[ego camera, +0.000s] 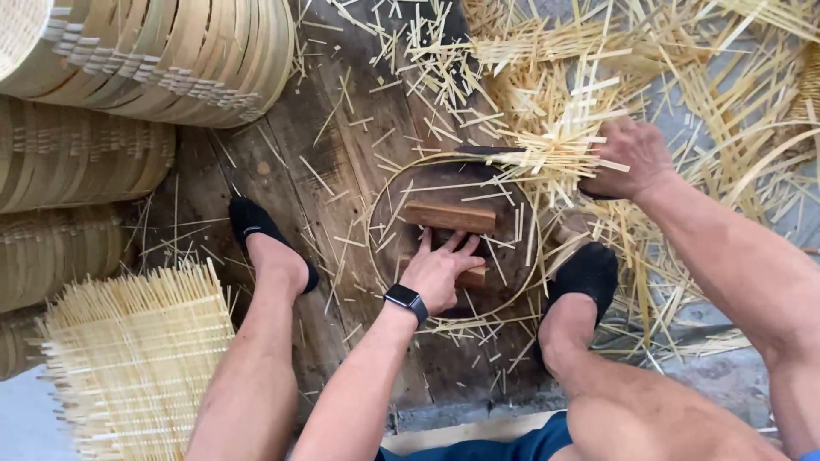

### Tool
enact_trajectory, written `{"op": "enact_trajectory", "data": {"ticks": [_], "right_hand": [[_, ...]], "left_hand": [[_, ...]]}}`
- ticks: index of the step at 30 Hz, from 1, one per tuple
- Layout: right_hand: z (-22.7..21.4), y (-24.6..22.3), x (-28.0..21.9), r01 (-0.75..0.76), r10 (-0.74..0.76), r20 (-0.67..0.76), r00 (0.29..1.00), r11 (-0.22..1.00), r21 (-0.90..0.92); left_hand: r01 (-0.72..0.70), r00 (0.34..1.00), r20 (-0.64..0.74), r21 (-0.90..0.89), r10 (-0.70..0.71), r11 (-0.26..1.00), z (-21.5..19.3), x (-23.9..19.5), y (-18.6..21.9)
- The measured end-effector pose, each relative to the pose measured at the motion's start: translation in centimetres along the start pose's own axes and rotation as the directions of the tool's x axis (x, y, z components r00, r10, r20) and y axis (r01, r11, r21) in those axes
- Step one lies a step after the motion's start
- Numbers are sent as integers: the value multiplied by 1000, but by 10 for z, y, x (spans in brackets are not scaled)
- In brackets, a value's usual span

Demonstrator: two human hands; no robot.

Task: The person weaves bamboo strips into a circular frame to form a basket. They repeatedly place the frame on a woven mat, press it down, trim excess strips with scissors, and stack the finished baskets.

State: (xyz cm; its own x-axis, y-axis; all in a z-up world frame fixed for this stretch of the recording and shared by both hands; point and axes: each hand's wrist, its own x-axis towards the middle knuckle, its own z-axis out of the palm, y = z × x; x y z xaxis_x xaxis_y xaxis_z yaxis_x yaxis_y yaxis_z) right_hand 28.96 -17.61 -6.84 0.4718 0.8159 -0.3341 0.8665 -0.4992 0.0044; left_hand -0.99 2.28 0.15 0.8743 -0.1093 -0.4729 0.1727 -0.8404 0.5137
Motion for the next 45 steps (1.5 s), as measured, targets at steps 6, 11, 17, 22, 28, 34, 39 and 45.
{"op": "enact_trajectory", "data": {"ticks": [6, 11, 17, 22, 28, 34, 39, 45], "right_hand": [[40, -20, 39, 69, -84, -144, 986, 992, -106], [-5, 1, 25, 86, -56, 181, 982, 983, -162], [-40, -15, 17, -48, 47, 76, 996, 999, 16], [-65, -56, 37, 188, -110, 234, 966, 920, -344], [-21, -25, 41, 31, -14, 272, 962, 998, -58], [-32, -24, 17, 33, -27, 344, 939, 999, -12], [-28, -46, 27, 107, -193, -381, 904, 966, -236], [26, -8, 47, 60, -55, 93, 994, 996, -58]], "left_hand": [[6, 1000, 10, 19, -6, 1000, -4, -2, 2], [75, 989, 117, 98, -87, 992, -25, -13, 14], [581, 667, -389, -263, -636, 770, 1, 26, 41], [673, 386, -396, -497, -833, 548, 11, 56, 54], [583, 577, -429, -379, -695, 719, 0, 35, 51], [538, 677, -385, -323, -627, 779, 5, 27, 53], [434, 777, -407, -207, -481, 877, 7, 28, 48], [348, 850, -390, -89, -354, 933, 6, 19, 44]]}}
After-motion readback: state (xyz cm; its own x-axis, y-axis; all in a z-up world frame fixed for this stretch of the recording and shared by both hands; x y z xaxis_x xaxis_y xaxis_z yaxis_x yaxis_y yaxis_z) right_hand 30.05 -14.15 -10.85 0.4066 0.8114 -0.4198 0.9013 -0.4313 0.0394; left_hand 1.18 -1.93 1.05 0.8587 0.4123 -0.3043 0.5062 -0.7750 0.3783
